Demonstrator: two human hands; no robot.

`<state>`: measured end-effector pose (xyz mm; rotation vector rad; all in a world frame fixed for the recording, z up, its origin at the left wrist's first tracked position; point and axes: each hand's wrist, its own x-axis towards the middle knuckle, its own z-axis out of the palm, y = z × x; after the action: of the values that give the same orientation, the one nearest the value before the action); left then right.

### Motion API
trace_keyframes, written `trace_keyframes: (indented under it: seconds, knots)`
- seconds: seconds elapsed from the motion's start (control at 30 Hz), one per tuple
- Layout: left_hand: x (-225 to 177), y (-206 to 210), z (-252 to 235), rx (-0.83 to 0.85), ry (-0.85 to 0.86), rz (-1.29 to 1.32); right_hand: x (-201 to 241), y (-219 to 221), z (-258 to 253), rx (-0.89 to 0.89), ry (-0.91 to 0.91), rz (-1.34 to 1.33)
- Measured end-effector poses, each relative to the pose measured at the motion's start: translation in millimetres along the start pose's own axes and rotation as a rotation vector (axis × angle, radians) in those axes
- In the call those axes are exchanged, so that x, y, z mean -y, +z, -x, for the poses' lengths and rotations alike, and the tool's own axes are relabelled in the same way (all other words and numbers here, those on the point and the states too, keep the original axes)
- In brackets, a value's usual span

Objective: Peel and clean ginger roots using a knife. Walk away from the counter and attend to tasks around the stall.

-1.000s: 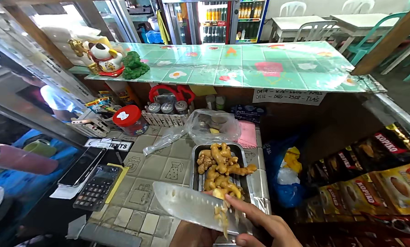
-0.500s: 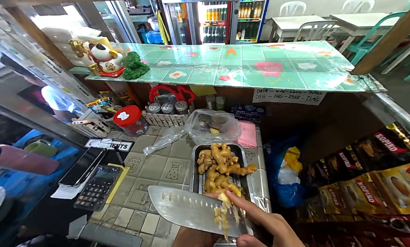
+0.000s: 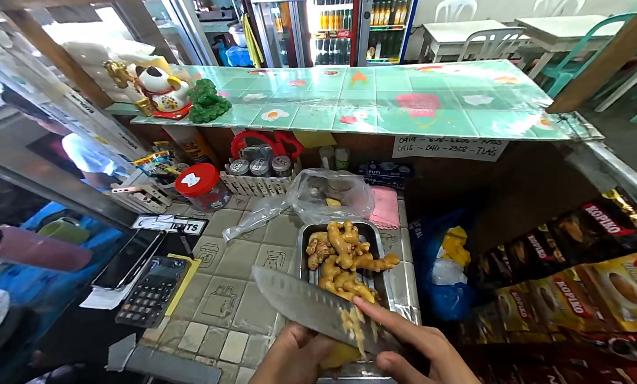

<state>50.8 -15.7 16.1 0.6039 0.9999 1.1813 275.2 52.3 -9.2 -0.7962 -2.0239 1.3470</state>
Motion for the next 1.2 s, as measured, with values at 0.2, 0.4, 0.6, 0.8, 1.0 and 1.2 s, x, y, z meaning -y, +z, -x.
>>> trace_keyframes:
  seconds: [0.2,0.4,0.6,0.8,1.0,1.2]
  knots:
    - [5.2,-0.3,-10.0,0.011,-0.065,0.093,1.0,-0.1,1.7,0.023,0.115,-0.299]
    - [15.3,-11.1,-14.5,0.036,0.012,-0.013,10.9,2.8,6.7,0.06,0.04,-0.031]
    - [9.8,-10.3,-17.5,0.015,0.048,-0.122,12.7,-3.0,4.5,0.144,0.06,-0.027]
    - [9.2,-9.2,-16.5,0.009,0.057,-0.12,9.3,-5.9,3.4,0.173,0.052,-0.064]
    - [5.7,-4.2,-15.1,-0.015,0.089,-0.192,15.3,-10.0,5.0,0.162,0.039,0.04]
    - [0.0,1.7,-13.5,-0.065,0.031,-0.214,17.7,-8.9,7.3,0.119,0.029,0.176]
